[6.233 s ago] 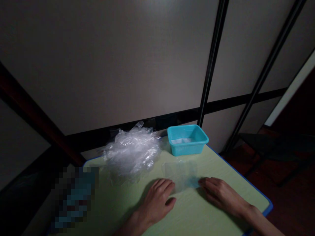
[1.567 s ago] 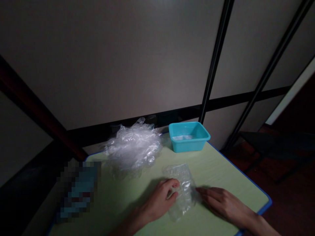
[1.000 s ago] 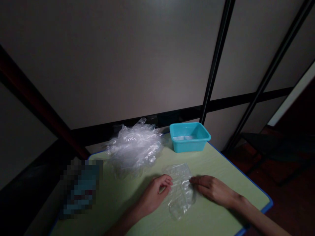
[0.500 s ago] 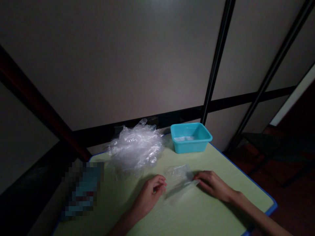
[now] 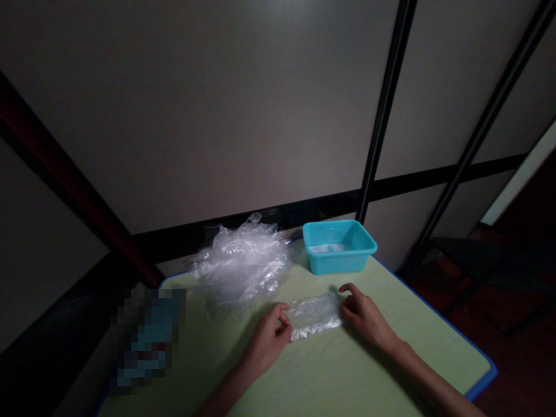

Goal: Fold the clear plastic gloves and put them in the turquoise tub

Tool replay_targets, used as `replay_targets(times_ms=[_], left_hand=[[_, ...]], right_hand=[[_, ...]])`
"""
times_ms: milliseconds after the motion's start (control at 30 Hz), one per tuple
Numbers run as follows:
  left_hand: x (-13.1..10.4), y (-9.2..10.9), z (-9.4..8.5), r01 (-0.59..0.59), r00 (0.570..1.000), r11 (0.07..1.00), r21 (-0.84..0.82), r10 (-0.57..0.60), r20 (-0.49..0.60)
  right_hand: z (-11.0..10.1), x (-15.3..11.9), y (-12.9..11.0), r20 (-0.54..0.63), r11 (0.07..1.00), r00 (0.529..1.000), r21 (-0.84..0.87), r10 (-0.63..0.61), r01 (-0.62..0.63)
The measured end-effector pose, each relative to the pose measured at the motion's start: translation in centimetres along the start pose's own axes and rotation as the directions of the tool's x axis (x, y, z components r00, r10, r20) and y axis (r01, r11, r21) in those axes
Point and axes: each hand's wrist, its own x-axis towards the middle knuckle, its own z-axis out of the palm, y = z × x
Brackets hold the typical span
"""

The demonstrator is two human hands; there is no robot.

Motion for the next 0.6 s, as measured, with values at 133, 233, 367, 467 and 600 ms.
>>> replay_targets(times_ms=[133, 233, 367, 467, 600], left_hand=[[0.7, -0.3, 0.2, 0.047, 0.999, 0.999, -0.020, -0.047, -0.010], [1.1, -0.1, 0.3, 0.082, 0.997, 0.996, -0.035, -0.082, -0.001], [1.3, 0.5, 0.2, 0.113, 0.994, 0.992, -0.049, -0.112, 0.005], [1.4, 0.9, 0.2, 0.120, 0.993, 0.991, -0.053, -0.120, -0.001], [1.6, 1.0, 0.3, 0.121, 0.992, 0.991, -0.057, -0.122, -0.009]], right_hand=[[0.6, 0.3, 0.4, -0.056, 0.997, 0.997, -0.046, 0.061, -0.063], [0.9, 0.7, 0.6, -0.089, 0.991, 0.991, -0.079, 0.103, -0.110], [1.2, 0.8, 0.6, -0.127, 0.984, 0.984, -0.110, 0.127, -0.141], [1.3, 0.7, 0.6, -0.145, 0.983, 0.981, -0.113, 0.128, -0.145], [1.2, 0.5, 0.4, -0.153, 0.985, 0.982, -0.109, 0.114, -0.132]])
